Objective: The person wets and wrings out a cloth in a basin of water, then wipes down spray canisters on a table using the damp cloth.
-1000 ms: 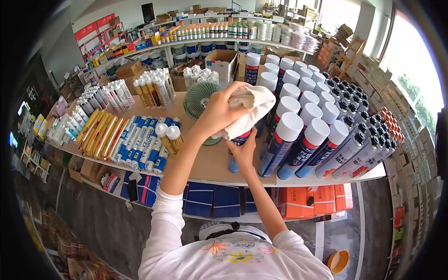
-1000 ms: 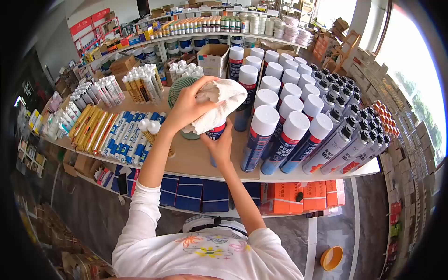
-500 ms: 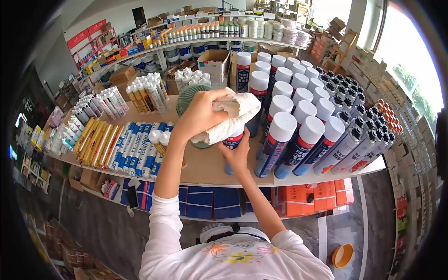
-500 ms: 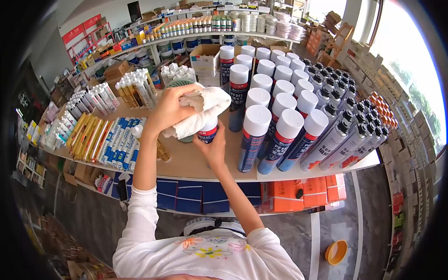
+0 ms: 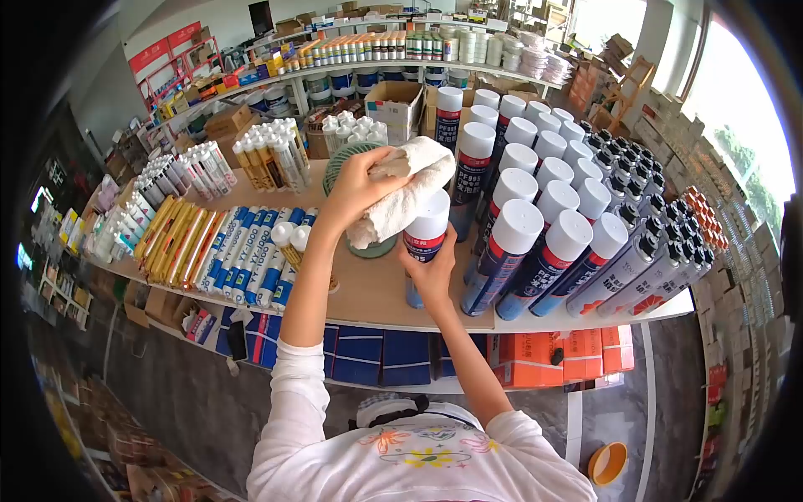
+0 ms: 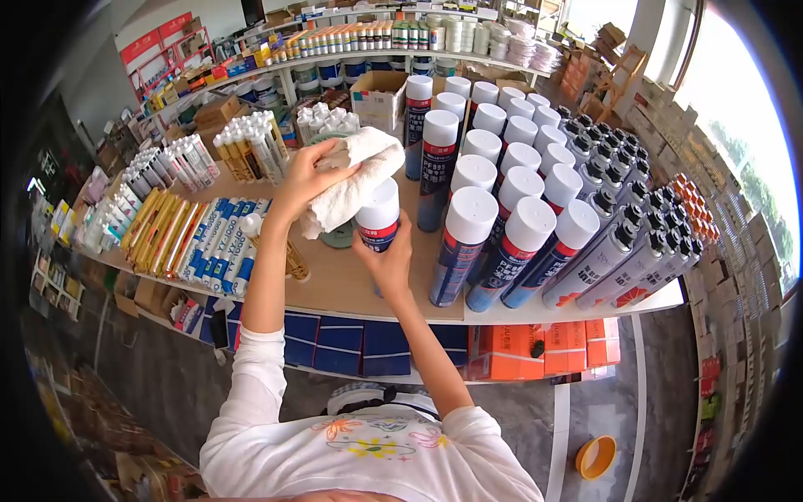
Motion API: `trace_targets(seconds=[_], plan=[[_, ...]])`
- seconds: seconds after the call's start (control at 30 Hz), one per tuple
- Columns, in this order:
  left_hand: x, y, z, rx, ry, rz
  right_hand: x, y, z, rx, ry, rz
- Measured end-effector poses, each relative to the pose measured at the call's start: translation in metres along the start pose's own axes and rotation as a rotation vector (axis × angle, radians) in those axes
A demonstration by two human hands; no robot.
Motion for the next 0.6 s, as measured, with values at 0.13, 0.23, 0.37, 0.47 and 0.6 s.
trace_targets(seconds=[0.13, 0.23, 0.37, 0.47, 0.6], plan=[[0.005, 0.017, -0.008, 0.105, -0.029, 0.164, 0.001, 0.000, 0.001, 0.026, 0.018, -0.038], [0.020, 0.011, -0.002, 0.026, 0.015, 0.210, 0.005, 0.000, 0.002, 0.019, -0.007, -0.011], [0.053, -0.011, 0.019, -0.148, -0.019, 0.351, 0.011, -0.001, 0.003, -0.004, -0.002, 0.006], [0.046, -0.033, 0.047, -0.334, -0.116, 0.327, 0.018, -0.001, 0.006, -0.043, -0.052, 0.082], [0.002, -0.048, 0.046, -0.336, 0.222, 0.197, 0.015, 0.000, 0.004, -0.020, -0.019, 0.055]])
Point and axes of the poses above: each hand's wrist, its own y-axis away from the middle knuckle, its own z-axis out of the palm, x = y × z, the point moved 8 cm from there along -y, towards the middle knuckle, and after that the axes turned 15 degrees about z, right-handed, at the moved point
